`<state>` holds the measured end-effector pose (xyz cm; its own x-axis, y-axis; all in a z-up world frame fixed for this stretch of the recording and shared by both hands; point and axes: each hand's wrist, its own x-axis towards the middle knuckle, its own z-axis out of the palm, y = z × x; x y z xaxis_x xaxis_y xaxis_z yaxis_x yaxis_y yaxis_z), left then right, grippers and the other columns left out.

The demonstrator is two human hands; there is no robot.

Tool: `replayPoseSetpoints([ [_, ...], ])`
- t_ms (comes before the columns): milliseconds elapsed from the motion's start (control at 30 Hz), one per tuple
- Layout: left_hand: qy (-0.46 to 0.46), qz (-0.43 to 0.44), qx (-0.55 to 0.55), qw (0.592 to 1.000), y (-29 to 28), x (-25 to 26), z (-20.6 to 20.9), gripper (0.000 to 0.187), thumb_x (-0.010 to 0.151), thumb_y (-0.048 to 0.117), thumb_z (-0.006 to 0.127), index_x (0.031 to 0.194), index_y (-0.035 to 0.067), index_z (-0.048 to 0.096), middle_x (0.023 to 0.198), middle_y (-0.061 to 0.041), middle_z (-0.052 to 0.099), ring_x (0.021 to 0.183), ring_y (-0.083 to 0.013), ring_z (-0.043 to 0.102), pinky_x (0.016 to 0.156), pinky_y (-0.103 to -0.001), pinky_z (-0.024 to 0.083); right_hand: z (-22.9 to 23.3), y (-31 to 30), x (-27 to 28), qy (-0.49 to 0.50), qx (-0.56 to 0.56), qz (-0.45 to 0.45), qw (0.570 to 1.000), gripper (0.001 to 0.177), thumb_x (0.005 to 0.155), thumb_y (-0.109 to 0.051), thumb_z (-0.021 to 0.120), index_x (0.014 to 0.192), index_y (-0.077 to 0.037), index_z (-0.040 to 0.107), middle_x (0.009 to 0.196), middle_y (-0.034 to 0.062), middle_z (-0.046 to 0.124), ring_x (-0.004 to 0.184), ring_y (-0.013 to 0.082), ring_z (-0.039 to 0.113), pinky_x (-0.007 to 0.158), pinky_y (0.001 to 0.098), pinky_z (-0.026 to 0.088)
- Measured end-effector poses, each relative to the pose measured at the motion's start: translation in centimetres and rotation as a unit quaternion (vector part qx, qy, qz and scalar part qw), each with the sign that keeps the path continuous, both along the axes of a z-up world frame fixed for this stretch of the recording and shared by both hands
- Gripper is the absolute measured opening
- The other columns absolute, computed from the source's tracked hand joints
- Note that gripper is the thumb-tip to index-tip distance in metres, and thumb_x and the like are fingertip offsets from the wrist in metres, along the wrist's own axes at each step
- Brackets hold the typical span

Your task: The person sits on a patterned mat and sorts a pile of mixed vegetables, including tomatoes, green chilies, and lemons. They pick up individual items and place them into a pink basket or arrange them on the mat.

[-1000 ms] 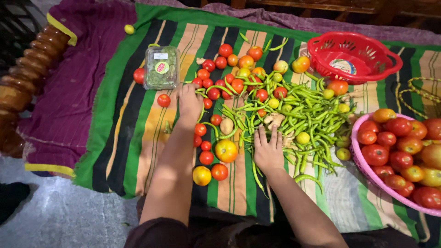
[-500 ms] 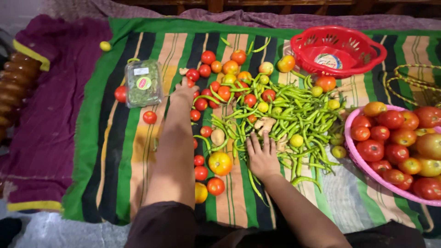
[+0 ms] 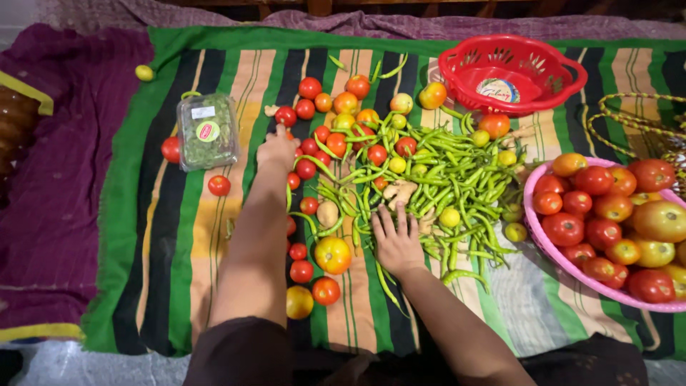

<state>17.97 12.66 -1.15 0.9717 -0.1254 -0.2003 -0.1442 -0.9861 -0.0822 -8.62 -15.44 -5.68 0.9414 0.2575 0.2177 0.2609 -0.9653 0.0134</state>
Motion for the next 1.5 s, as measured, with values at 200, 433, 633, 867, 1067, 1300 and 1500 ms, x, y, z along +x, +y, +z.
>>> replayPoseSetpoints([
  [200,-0.082,-0.022,-0.138,0.987,-4.9,-7.4,5.7,0.055,0.086,0.012,0.07,0.137,0.029,0.058,0.157,-0.015,0.03,0.123,-0.0401,0.056,0.096,-0.048,0.055,-0.3,0.0,0.2,-0.005,0.006,0.003,1.0,0.061,0.089,-0.022,0.05,0.149,-0.014,0.046,0.161,0.0109,0.033,0.152,0.045,0.019,0.117,0.0639,0.022],
  [433,0.011,-0.006,-0.543,0.84,-15.5,-15.4,3.7,0.056,0.072,0.021,0.086,0.123,0.014,0.063,0.123,-0.014,0.062,0.105,-0.0328,0.065,0.087,-0.044,0.054,-0.1,-1.0,-0.3,-0.052,0.059,0.014,0.997,0.051,0.092,-0.023,0.053,0.141,-0.015,0.058,0.153,0.0107,0.046,0.15,0.04,0.028,0.118,0.0609,0.024],
  [633,0.215,-0.001,-0.773,0.596,-21.7,-21.7,-0.3,0.04,0.085,0.011,0.081,0.12,0.006,0.062,0.104,-0.006,0.066,0.09,-0.0149,0.068,0.071,-0.03,0.055,2.6,-6.8,-4.1,-0.076,0.161,0.09,0.98,0.025,0.089,-0.025,0.07,0.105,-0.005,0.075,0.119,0.0165,0.068,0.124,0.0374,0.056,0.112,0.0509,0.039],
  [867,0.297,0.099,-0.734,0.603,-26.3,-24.2,-0.2,0.038,0.086,0.027,0.078,0.118,0.013,0.061,0.1,-0.008,0.064,0.075,-0.0204,0.063,0.056,-0.034,0.044,4.1,-16.1,-9.3,-0.139,0.321,0.085,0.933,0.015,0.088,-0.009,0.07,0.102,-0.005,0.07,0.114,0.0133,0.072,0.115,0.0346,0.065,0.105,0.0454,0.05],
  [1067,-0.098,-0.112,-0.528,0.836,-29.5,-25.7,-1.4,0.066,0.076,0.037,0.089,0.129,0.008,0.062,0.138,-0.022,0.053,0.125,-0.0404,0.057,0.104,-0.045,0.048,3.7,-20.1,-8.8,-0.165,0.352,-0.022,0.921,0.027,0.086,-0.007,0.075,0.111,-0.002,0.065,0.118,0.0183,0.068,0.114,0.0384,0.062,0.101,0.0468,0.048],
  [1300,-0.102,-0.128,-0.557,0.814,-28.7,-26.0,-2.8,0.053,0.084,0.024,0.08,0.133,0.013,0.061,0.146,-0.016,0.052,0.124,-0.0379,0.06,0.103,-0.042,0.051,7.9,-23.9,-10.0,0.128,0.362,-0.111,0.916,0.045,0.077,-0.022,0.082,0.116,-0.007,0.066,0.106,0.0124,0.073,0.097,0.0303,0.072,0.086,0.0395,0.056],
  [1500,-0.016,-0.071,-0.756,0.651,-28.2,-25.2,-7.0,0.045,0.095,0.006,0.067,0.139,0.009,0.056,0.138,-0.013,0.051,0.118,-0.0242,0.063,0.087,-0.03,0.061,7.6,-26.5,-12.7,0.294,0.194,-0.097,0.931,0.076,0.052,-0.023,0.098,0.118,-0.007,0.065,0.098,0.0166,0.075,0.092,0.035,0.071,0.081,0.0443,0.054],
])
